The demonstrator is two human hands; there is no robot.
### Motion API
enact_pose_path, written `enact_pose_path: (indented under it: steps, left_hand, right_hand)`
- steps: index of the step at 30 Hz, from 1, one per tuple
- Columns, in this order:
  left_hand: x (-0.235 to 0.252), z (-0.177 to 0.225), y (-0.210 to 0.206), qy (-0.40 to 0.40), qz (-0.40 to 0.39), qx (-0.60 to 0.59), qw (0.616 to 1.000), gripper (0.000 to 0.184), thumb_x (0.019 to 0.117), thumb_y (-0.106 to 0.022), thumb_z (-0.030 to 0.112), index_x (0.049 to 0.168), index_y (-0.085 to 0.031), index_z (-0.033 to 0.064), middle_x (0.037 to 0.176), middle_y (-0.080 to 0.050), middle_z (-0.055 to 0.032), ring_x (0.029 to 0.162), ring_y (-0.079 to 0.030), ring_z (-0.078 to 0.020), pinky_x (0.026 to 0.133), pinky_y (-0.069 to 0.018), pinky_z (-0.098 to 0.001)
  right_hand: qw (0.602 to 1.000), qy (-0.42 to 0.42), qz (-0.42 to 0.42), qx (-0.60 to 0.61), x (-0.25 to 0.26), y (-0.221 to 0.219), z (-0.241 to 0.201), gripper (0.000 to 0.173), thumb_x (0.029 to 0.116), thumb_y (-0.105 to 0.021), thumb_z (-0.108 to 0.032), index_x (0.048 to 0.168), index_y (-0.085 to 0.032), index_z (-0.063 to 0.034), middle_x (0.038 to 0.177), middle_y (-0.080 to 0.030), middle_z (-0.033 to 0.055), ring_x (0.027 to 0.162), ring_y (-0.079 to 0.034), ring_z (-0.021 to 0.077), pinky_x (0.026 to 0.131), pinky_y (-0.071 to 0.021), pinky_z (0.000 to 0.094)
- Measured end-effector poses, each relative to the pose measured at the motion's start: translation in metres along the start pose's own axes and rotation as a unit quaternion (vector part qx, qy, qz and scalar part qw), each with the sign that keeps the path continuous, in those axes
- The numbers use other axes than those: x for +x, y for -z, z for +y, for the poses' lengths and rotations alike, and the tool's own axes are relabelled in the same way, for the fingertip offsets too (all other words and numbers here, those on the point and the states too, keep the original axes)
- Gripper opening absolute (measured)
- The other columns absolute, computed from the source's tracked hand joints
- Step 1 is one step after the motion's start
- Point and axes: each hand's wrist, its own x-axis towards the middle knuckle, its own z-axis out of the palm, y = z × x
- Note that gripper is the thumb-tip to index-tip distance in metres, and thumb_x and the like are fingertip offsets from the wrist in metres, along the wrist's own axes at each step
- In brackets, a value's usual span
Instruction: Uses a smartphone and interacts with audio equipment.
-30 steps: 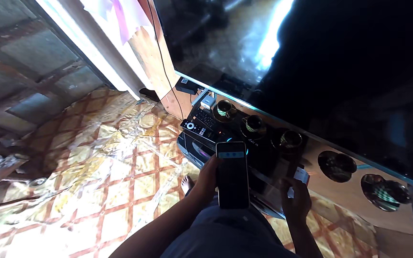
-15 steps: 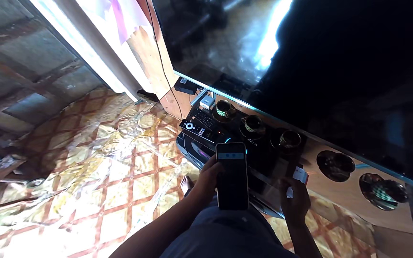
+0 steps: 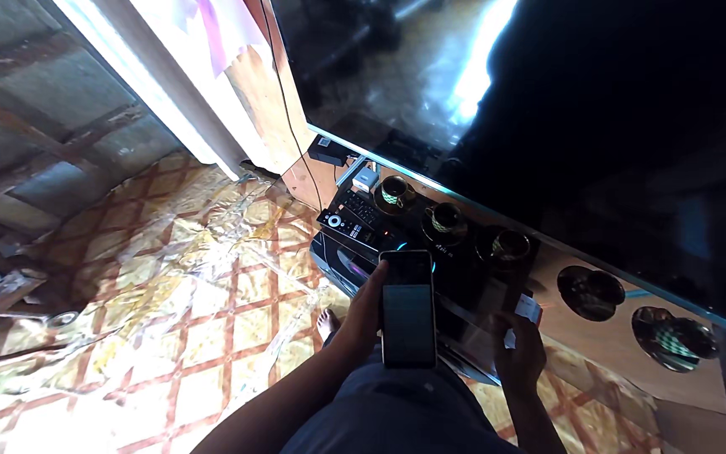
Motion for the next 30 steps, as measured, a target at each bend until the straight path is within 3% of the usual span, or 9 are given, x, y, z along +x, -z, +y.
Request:
enact_pose_path:
  steps: [5, 12, 17, 23, 30]
  left_hand:
    - [-0.003, 0.002, -0.003, 0.013, 0.022, -0.004, 1.0, 0.053, 0.1125, -0.023, 0.04, 0.131, -0.058, 0.0057, 0.11, -0.072, -0.008, 0.101, -0.071, -0.0153, 0.088, -0.0594, -0.0349]
    - [-0.009, 0.006, -0.009, 0.027, 0.059, -0.025, 0.998, 0.04, 0.1125, -0.024, 0.027, 0.113, -0.059, 0.0069, 0.09, -0.07, -0.0026, 0.085, -0.07, -0.0107, 0.076, -0.0598, -0.0301]
    - [-0.01, 0.004, -0.008, 0.008, 0.031, -0.02, 0.999, 0.038, 0.1112, -0.023, 0.022, 0.129, -0.053, 0.0065, 0.099, -0.069, -0.002, 0.09, -0.069, -0.0093, 0.079, -0.0589, -0.029]
    - [-0.01, 0.004, -0.007, 0.008, 0.027, -0.027, 0.999, 0.04, 0.1105, -0.023, 0.021, 0.132, -0.053, 0.0058, 0.101, -0.07, -0.0033, 0.091, -0.07, -0.0102, 0.08, -0.0594, -0.0298]
    - [-0.009, 0.002, -0.005, 0.007, 0.02, -0.017, 1.0, 0.037, 0.1094, -0.028, 0.02, 0.137, -0.048, 0.0054, 0.105, -0.068, -0.0039, 0.094, -0.069, -0.0106, 0.081, -0.0592, -0.0301]
  right_hand:
    - [1.0, 0.003, 0.001, -0.004, 0.0, 0.0, 0.0, 0.042, 0.1009, -0.051, -0.035, 0.098, -0.074, -0.0003, 0.086, -0.07, 0.0155, 0.08, -0.067, 0.0293, 0.075, -0.0546, 0.0427]
    - [1.0, 0.007, 0.006, -0.003, -0.001, 0.0, 0.0, 0.041, 0.1007, -0.051, -0.034, 0.098, -0.074, 0.0003, 0.086, -0.07, 0.0162, 0.079, -0.068, 0.0299, 0.074, -0.0549, 0.0429]
    - [1.0, 0.008, 0.005, 0.001, -0.001, 0.0, 0.0, 0.04, 0.1005, -0.052, -0.033, 0.098, -0.074, 0.0006, 0.087, -0.07, 0.0164, 0.08, -0.068, 0.0294, 0.075, -0.0551, 0.0427]
    - [1.0, -0.005, -0.014, 0.0, 0.0, 0.002, -0.001, 0.042, 0.1001, -0.051, -0.034, 0.1, -0.073, 0.0018, 0.089, -0.071, 0.0181, 0.082, -0.069, 0.033, 0.076, -0.0557, 0.0482]
    - [1.0, -0.009, -0.012, 0.005, 0.001, 0.003, -0.002, 0.041, 0.0996, -0.052, -0.034, 0.099, -0.074, 0.0012, 0.088, -0.07, 0.0169, 0.081, -0.068, 0.0316, 0.075, -0.0553, 0.0466]
